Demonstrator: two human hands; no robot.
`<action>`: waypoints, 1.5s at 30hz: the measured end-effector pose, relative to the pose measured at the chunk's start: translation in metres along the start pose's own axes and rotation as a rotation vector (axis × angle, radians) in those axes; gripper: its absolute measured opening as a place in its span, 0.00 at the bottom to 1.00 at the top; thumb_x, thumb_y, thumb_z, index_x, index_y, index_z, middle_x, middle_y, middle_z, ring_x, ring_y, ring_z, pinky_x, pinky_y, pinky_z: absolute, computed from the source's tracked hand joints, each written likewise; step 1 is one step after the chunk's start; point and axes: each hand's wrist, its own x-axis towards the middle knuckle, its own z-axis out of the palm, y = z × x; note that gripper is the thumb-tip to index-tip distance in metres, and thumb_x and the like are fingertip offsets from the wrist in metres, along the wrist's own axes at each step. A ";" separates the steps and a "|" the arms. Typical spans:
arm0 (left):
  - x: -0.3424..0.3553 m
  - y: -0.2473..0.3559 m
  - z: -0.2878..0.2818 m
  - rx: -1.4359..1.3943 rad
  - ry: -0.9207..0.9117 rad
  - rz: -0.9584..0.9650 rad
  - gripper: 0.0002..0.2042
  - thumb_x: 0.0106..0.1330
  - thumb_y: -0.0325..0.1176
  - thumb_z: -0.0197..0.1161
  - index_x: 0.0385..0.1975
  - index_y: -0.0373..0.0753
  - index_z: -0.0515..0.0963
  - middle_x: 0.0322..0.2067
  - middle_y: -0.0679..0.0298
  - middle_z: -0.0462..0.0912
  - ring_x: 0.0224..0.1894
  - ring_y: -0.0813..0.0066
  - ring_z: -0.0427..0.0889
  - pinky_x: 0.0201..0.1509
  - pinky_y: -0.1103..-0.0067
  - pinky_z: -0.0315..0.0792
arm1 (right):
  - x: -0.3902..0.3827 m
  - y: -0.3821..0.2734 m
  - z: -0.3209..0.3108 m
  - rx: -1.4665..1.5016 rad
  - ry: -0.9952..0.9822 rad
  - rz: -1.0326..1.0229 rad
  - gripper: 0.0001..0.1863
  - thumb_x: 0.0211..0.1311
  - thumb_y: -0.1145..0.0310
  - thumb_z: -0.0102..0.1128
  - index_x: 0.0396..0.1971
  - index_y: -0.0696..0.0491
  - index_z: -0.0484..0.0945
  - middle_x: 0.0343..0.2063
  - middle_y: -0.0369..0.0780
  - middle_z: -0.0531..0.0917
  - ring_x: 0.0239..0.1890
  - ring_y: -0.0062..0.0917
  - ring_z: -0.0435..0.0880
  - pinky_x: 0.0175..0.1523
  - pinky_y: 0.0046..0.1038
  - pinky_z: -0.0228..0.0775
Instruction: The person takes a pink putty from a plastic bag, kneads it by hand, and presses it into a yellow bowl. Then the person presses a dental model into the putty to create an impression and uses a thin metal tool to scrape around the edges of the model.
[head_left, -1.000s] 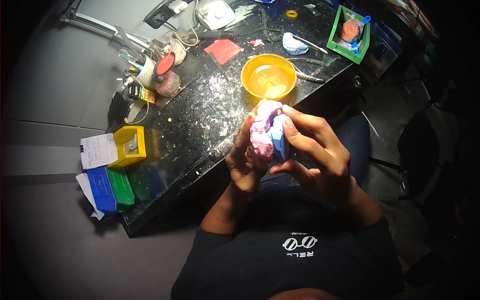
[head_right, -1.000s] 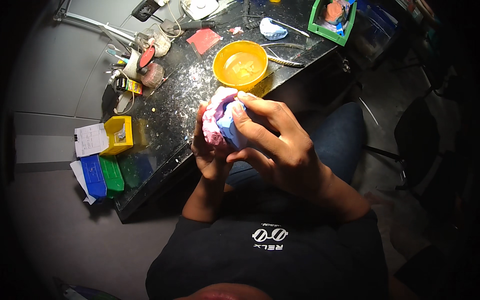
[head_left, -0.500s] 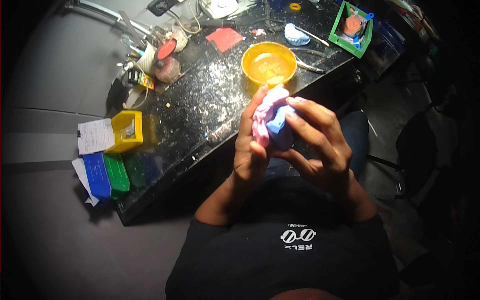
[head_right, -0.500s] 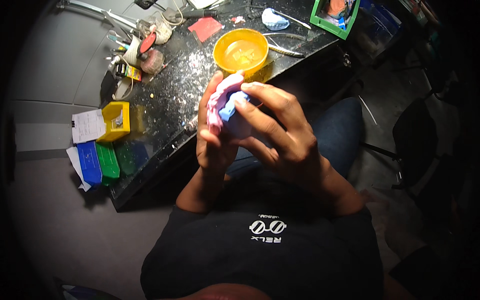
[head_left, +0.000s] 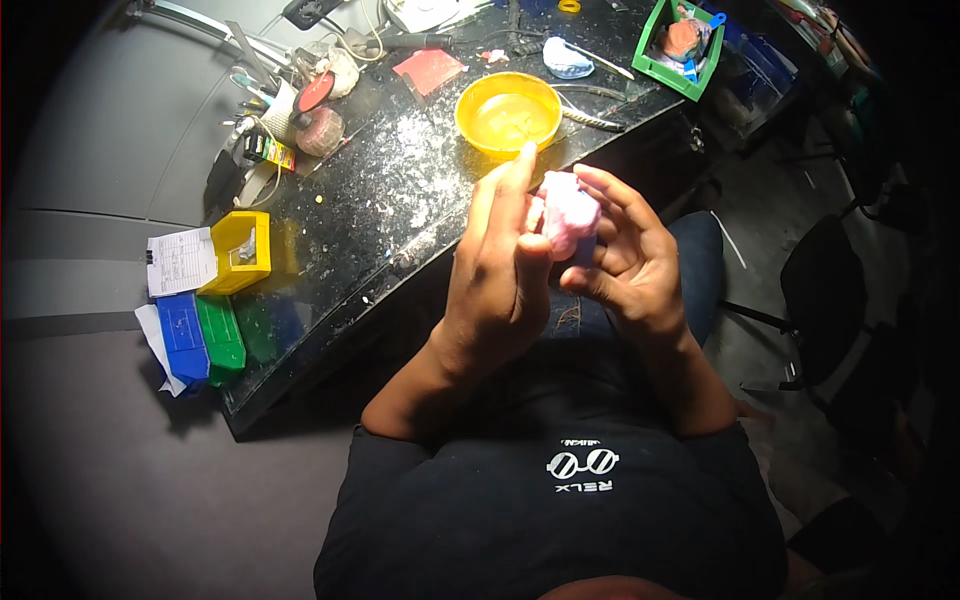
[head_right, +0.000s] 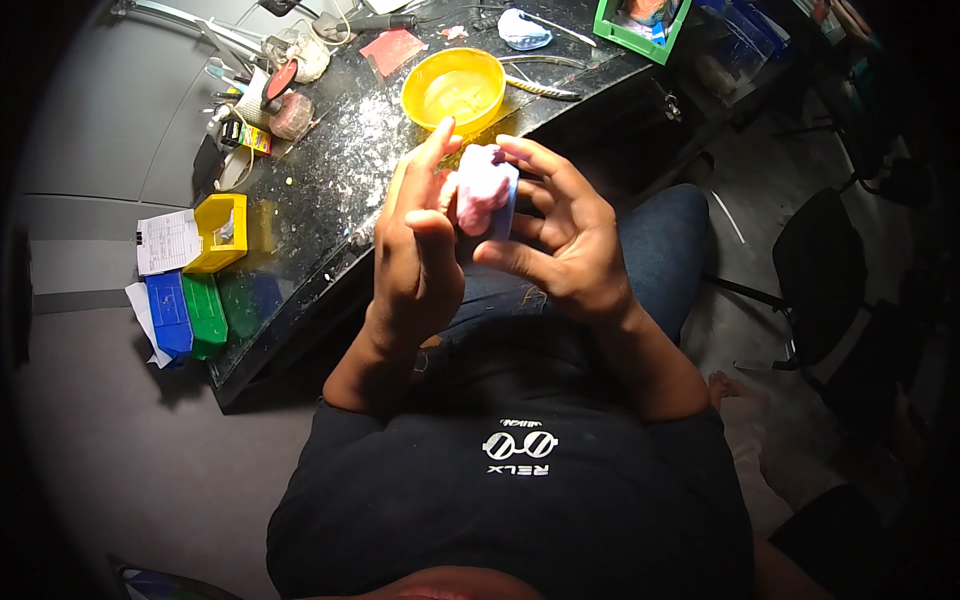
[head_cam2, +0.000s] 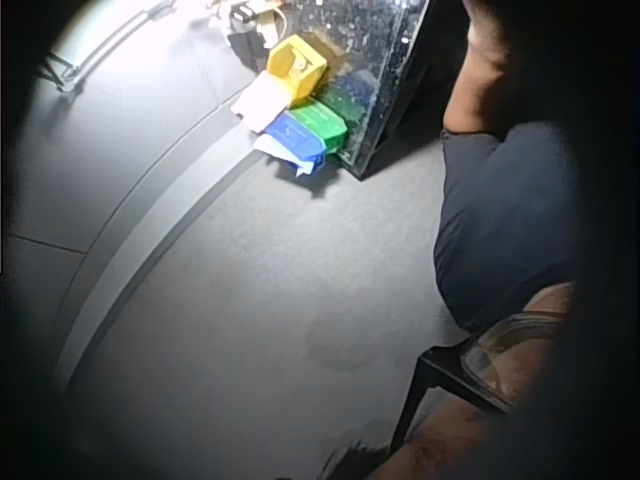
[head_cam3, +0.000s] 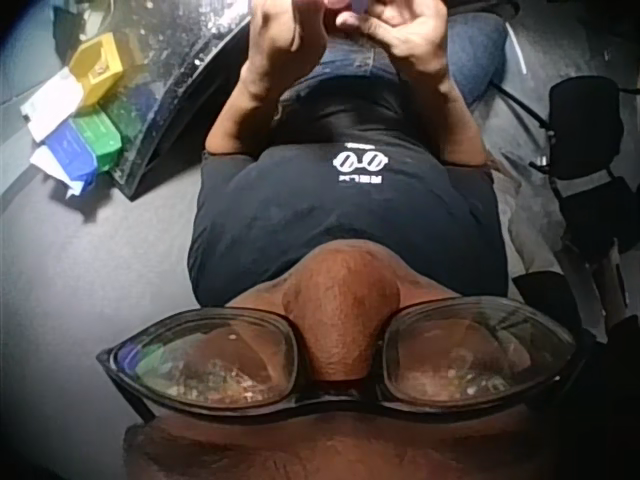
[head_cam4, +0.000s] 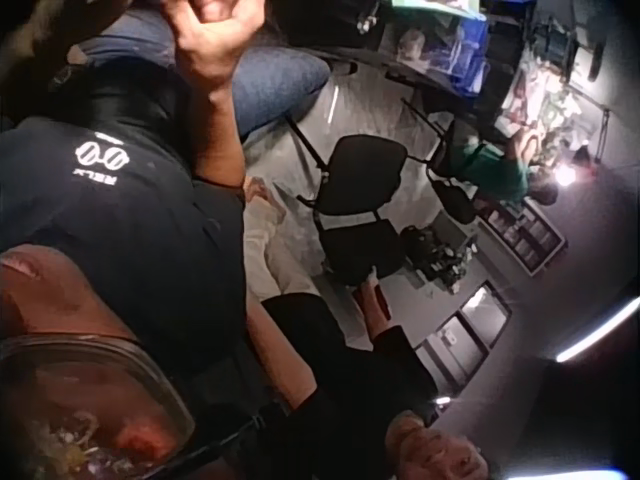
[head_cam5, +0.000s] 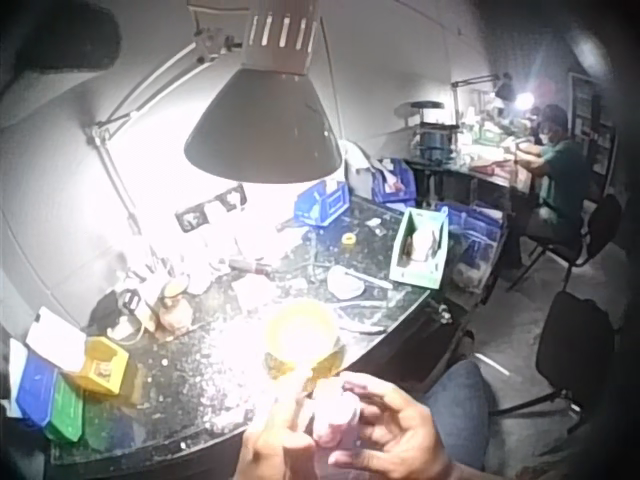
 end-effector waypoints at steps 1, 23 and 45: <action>0.002 0.005 -0.003 0.013 0.004 0.001 0.38 0.78 0.57 0.38 0.64 0.20 0.61 0.54 0.34 0.70 0.53 0.42 0.76 0.58 0.63 0.71 | 0.001 0.005 -0.005 0.008 -0.010 -0.003 0.45 0.52 0.78 0.76 0.68 0.62 0.59 0.64 0.47 0.70 0.65 0.33 0.73 0.66 0.37 0.72; 0.105 -0.076 -0.011 0.794 -0.332 0.017 0.05 0.67 0.32 0.62 0.38 0.45 0.83 0.36 0.65 0.85 0.49 0.65 0.78 0.55 0.64 0.56 | 0.001 0.001 -0.061 0.530 -0.135 -0.005 0.50 0.65 0.45 0.63 0.72 0.63 0.48 0.66 0.55 0.67 0.67 0.49 0.70 0.69 0.52 0.65; 0.017 0.003 0.045 -0.591 -0.037 -0.143 0.32 0.66 0.33 0.70 0.66 0.27 0.65 0.58 0.46 0.76 0.58 0.64 0.79 0.62 0.72 0.72 | -0.003 -0.005 -0.027 -0.730 0.404 -0.566 0.42 0.43 0.68 0.84 0.60 0.57 0.71 0.56 0.47 0.74 0.58 0.34 0.79 0.54 0.32 0.82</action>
